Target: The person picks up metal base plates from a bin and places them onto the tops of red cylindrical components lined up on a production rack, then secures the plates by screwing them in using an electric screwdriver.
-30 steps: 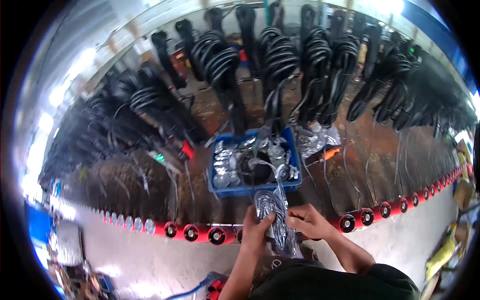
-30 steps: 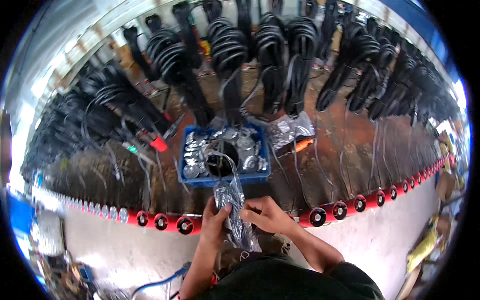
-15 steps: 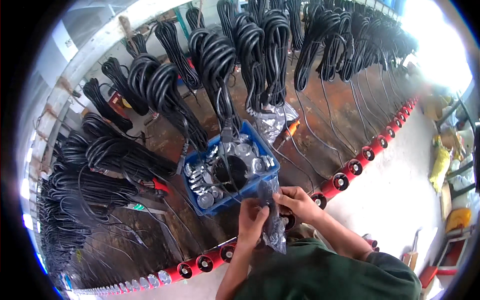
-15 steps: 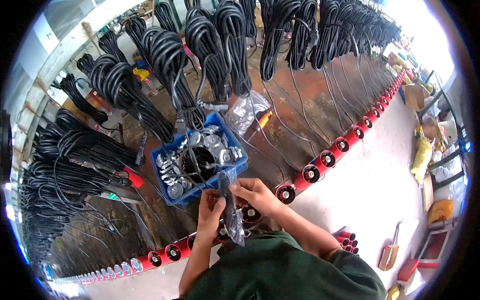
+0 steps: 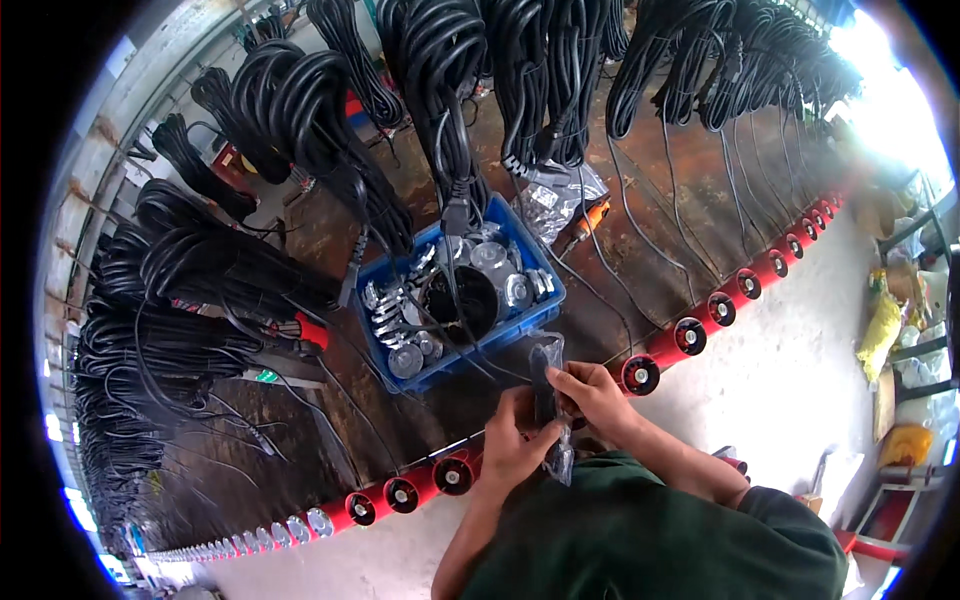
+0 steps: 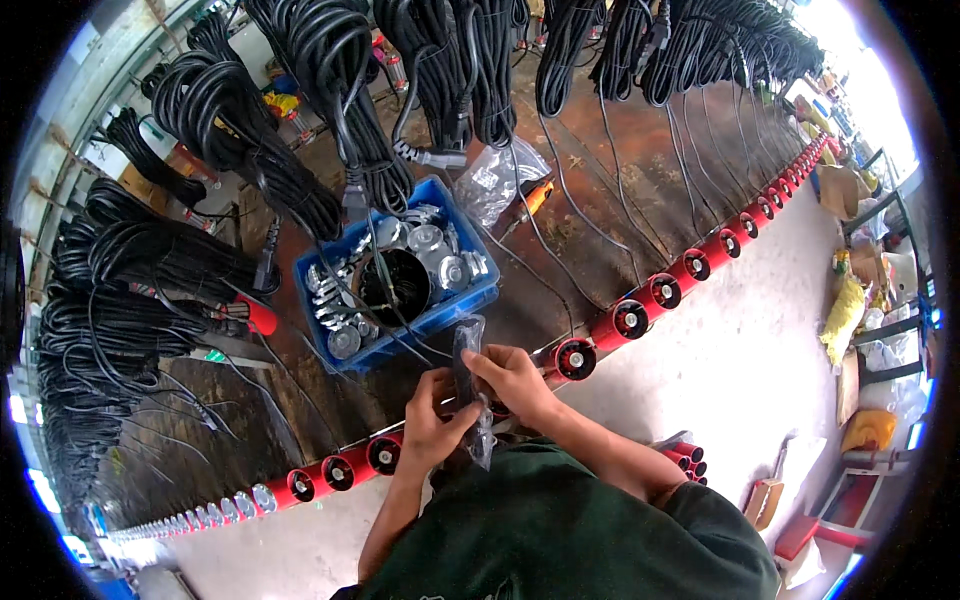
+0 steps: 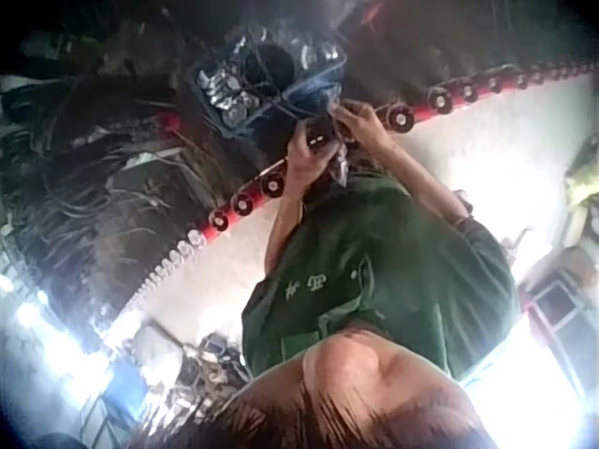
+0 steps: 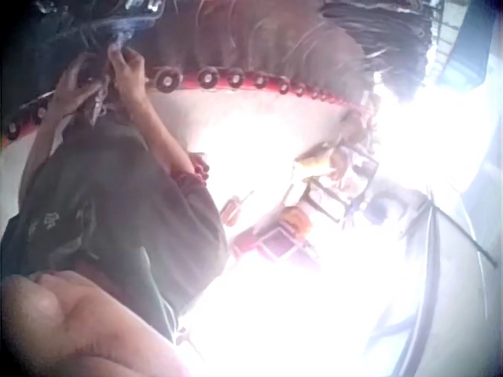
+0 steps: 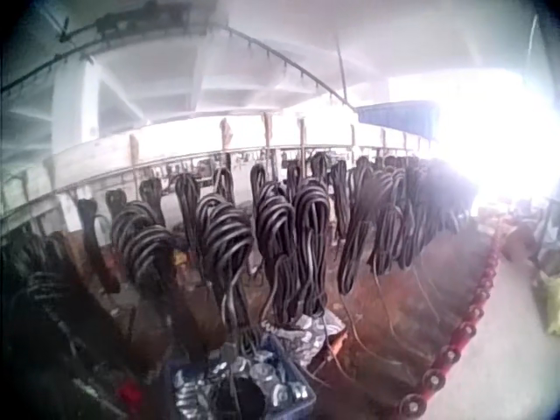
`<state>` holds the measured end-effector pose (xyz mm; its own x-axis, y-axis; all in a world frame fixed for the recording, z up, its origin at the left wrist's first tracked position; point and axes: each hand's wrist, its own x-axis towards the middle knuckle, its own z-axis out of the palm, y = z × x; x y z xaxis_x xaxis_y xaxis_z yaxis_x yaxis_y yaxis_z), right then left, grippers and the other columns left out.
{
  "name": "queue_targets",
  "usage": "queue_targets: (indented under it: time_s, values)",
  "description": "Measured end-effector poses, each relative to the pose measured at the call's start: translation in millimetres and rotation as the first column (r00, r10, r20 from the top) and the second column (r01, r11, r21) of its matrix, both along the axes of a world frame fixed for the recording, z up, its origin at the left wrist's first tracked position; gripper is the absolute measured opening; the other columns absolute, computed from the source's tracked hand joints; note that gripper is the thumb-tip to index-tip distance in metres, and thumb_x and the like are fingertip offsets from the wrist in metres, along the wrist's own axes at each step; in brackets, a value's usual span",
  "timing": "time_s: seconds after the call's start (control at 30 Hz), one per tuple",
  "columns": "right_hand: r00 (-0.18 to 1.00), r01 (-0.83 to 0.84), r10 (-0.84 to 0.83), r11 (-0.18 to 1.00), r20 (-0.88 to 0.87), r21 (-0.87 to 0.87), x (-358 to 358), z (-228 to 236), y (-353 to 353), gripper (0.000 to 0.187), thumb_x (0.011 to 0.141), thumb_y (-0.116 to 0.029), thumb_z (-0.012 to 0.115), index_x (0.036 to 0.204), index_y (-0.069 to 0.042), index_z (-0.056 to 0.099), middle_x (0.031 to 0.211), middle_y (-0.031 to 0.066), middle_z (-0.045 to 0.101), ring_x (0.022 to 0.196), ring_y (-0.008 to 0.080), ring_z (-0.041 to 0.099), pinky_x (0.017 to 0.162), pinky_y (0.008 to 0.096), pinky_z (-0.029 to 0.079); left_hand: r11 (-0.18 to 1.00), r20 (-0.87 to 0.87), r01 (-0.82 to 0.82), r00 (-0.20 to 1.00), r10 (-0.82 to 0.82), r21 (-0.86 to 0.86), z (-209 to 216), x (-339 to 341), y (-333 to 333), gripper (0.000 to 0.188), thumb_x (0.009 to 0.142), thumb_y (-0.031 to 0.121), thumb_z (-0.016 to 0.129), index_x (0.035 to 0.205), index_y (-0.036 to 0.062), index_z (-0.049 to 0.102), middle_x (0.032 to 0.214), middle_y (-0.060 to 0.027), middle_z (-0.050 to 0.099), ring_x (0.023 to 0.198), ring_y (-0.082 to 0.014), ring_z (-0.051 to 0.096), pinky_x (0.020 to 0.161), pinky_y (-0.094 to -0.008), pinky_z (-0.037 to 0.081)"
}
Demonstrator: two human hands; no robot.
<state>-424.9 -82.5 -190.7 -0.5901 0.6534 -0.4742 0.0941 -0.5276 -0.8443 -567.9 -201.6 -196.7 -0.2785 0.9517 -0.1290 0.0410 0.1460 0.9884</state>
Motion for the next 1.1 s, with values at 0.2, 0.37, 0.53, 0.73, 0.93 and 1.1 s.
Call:
queue_targets:
  time_s: [0.2, 0.37, 0.53, 0.73, 0.93, 1.1]
  values:
    - [0.986, -0.159, 0.139, 0.942, 0.089, 0.296, 3.9, -25.0, -2.8, 0.042, 0.105, -0.035, 0.067, 0.091, 0.005, 0.069, 0.075, 0.001, 0.063, 0.072, 0.0078, 0.053, 0.063, 0.0316, 0.046, 0.984, -0.336, -0.157, 0.926, 0.174, 0.08, -15.5, 11.8, 5.8, 0.032, 0.087, 0.017, 0.082, 0.108, 0.0027, 0.063, 0.088, -0.0146, 0.075, 0.075, -0.0303, 0.075, 0.066, -0.0385, 0.057]
    - [0.981, -0.195, 0.183, 0.897, 0.067, 0.398, 0.1, -29.4, 4.5, 0.038, 0.104, -0.032, 0.069, 0.092, 0.004, 0.069, 0.072, 0.003, 0.059, 0.072, 0.0075, 0.05, 0.062, 0.0322, 0.046, 0.986, -0.545, -0.065, 0.827, 0.139, 0.152, -23.5, 9.5, 6.8, 0.016, 0.09, 0.012, 0.076, 0.096, 0.0052, 0.062, 0.081, -0.0138, 0.069, 0.072, -0.0392, 0.07, 0.063, -0.0466, 0.053]
    - [0.928, -0.343, 0.331, 0.568, 0.173, 0.748, 11.3, -31.4, 12.1, 0.037, 0.084, -0.026, 0.087, 0.091, -0.001, 0.061, 0.082, 0.0181, 0.07, 0.072, 0.0377, 0.068, 0.064, 0.0435, 0.053, 0.976, -0.503, -0.121, 0.841, 0.197, 0.18, -13.9, -7.2, 10.9, 0.01, 0.088, 0.006, 0.076, 0.091, 0.0008, 0.067, 0.088, -0.0146, 0.068, 0.079, -0.036, 0.069, 0.068, -0.0406, 0.054]
    - [0.871, -0.49, 0.217, 0.438, 0.441, 0.754, 5.5, -19.4, 14.4, 0.025, 0.082, -0.021, 0.082, 0.093, -0.004, 0.067, 0.086, 0.0128, 0.071, 0.077, 0.0332, 0.071, 0.066, 0.0411, 0.057, 0.999, -0.367, -0.029, 0.929, 0.041, 0.038, -12.9, -20.8, 12.5, 0.008, 0.089, 0.002, 0.072, 0.093, -0.0029, 0.067, 0.087, -0.0123, 0.067, 0.074, -0.0211, 0.069, 0.068, -0.0333, 0.053]
    - [0.922, -0.387, 0.095, 0.167, 0.376, 0.907, -1.2, -22.2, 9.2, 0.02, 0.082, -0.022, 0.073, 0.083, -0.006, 0.062, 0.079, 0.0106, 0.065, 0.077, 0.0348, 0.068, 0.064, 0.0463, 0.056, 0.986, -0.502, 0.11, 0.864, -0.033, 0.125, -8.3, -19.9, 18.5, 0.01, 0.095, 0.004, 0.065, 0.098, -0.0038, 0.06, 0.09, -0.0176, 0.061, 0.078, -0.0362, 0.065, 0.069, -0.0403, 0.051]
    - [0.91, -0.408, -0.012, 0.16, 0.415, 0.899, 5.5, -24.6, 6.1, 0.019, 0.08, -0.021, 0.07, 0.078, -0.005, 0.06, 0.076, 0.0116, 0.063, 0.074, 0.0361, 0.066, 0.062, 0.0477, 0.055, 0.967, -0.782, 0.244, 0.617, -0.095, 0.075, 0.4, -13.8, 21.4, 0.006, 0.096, 0.002, 0.061, 0.098, -0.0013, 0.056, 0.096, -0.0179, 0.061, 0.086, -0.0403, 0.065, 0.072, -0.0446, 0.052]
